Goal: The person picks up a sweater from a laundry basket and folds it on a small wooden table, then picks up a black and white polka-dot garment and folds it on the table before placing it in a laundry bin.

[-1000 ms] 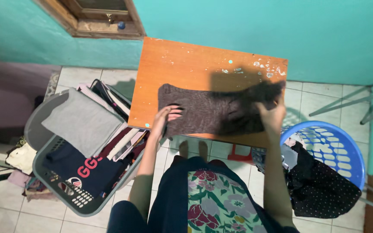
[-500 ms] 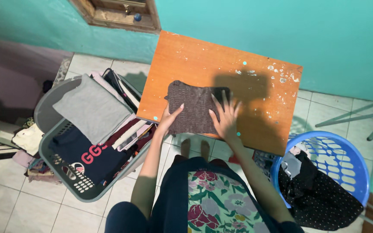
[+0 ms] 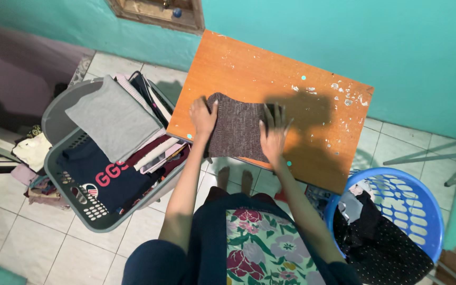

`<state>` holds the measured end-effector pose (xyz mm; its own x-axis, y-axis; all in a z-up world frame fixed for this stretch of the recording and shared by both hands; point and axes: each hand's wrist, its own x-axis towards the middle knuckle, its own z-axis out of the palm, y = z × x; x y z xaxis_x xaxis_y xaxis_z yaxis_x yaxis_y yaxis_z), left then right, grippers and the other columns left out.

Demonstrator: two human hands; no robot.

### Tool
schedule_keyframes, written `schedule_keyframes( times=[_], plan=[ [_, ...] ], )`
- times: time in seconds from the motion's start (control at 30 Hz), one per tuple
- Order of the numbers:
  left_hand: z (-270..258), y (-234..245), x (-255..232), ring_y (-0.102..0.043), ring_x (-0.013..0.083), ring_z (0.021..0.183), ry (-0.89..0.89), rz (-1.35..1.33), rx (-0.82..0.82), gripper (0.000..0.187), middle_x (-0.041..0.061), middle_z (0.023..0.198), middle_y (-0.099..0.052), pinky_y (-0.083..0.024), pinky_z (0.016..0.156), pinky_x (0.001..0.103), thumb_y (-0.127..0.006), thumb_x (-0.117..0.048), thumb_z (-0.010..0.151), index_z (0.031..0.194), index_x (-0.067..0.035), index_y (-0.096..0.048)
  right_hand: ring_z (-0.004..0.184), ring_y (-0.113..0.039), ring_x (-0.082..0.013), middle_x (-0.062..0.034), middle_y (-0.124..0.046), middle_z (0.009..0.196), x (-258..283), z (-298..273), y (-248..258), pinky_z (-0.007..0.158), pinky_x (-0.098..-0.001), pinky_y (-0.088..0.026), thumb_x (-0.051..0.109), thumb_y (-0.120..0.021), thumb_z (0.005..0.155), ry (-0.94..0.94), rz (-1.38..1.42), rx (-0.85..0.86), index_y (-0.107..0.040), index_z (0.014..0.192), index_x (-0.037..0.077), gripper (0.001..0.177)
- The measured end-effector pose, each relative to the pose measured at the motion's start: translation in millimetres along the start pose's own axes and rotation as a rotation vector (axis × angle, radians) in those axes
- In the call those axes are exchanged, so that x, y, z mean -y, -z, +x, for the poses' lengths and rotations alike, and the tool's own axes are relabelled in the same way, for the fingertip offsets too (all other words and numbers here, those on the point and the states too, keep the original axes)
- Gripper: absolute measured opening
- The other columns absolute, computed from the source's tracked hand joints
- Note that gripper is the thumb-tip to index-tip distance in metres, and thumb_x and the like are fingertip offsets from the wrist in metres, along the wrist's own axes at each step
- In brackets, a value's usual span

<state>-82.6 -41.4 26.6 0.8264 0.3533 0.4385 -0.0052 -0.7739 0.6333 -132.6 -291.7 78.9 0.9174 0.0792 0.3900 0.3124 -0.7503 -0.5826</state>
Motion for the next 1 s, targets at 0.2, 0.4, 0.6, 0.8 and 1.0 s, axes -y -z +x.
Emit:
schedule_keyframes(
  times=[0.2, 0.4, 0.6, 0.8, 1.0],
  plan=[
    [18, -12, 44, -0.063, 0.0372, 0.101, 0.146, 0.207, 0.068, 0.021, 0.018, 0.103, -0.067, -0.043, 0.091, 0.051, -0.060, -0.023, 0.102, 0.095, -0.004, -0.068, 0.149, -0.028, -0.0426, -0.0212, -0.037, 0.161, -14, 4, -4, 0.118, -0.0634, -0.015, 0.033, -0.057, 0.103, -0.023, -0.154, 0.097, -0.052, 0.152, 0.017, 0.051],
    [-39, 35, -9, -0.060, 0.0434, 0.094, 0.191, -0.148, -0.098, 0.024, 0.026, 0.098, -0.062, -0.046, 0.086, 0.051, -0.049, -0.018, 0.108, 0.104, 0.003, -0.060, 0.119, -0.056, -0.0322, -0.0212, -0.058, 0.131, -45, -10, 9, 0.101, -0.0429, -0.046, 0.035, -0.072, 0.093, -0.535, 0.598, 0.108, -0.053, 0.135, -0.002, 0.059],
    [-102, 30, -62, -0.056, 0.0370, 0.127, 0.721, -0.520, 0.297, 0.059, 0.022, 0.134, -0.062, -0.044, 0.104, 0.042, -0.051, -0.053, 0.098, 0.136, -0.009, -0.057, 0.085, -0.072, -0.0186, -0.0078, -0.075, 0.099, -25, 24, 26, 0.075, -0.0317, -0.059, 0.022, -0.080, 0.077, -0.866, 1.064, 0.517, -0.072, 0.108, 0.003, 0.037],
    [-96, 140, -73, -0.040, 0.0401, 0.140, 1.258, -1.635, 0.265, 0.087, 0.017, 0.148, -0.044, -0.045, 0.102, 0.066, -0.048, -0.075, 0.084, 0.148, -0.016, -0.042, 0.093, -0.074, -0.0303, -0.0165, -0.075, 0.105, 114, 20, 59, 0.081, -0.0433, -0.058, 0.033, -0.087, 0.073, 0.115, 0.343, 0.689, -0.068, 0.115, 0.005, 0.053],
    [-147, 209, -40, -0.057, 0.0367, 0.128, 1.031, -2.277, -0.118, 0.088, 0.020, 0.143, -0.057, -0.047, 0.108, 0.053, -0.052, -0.076, 0.090, 0.144, -0.006, -0.055, 0.132, -0.057, -0.0405, -0.0145, -0.061, 0.144, 210, -23, 101, 0.102, -0.0436, -0.051, 0.031, -0.083, 0.080, 0.884, 0.272, 0.638, -0.055, 0.100, 0.011, 0.039]
  ],
)
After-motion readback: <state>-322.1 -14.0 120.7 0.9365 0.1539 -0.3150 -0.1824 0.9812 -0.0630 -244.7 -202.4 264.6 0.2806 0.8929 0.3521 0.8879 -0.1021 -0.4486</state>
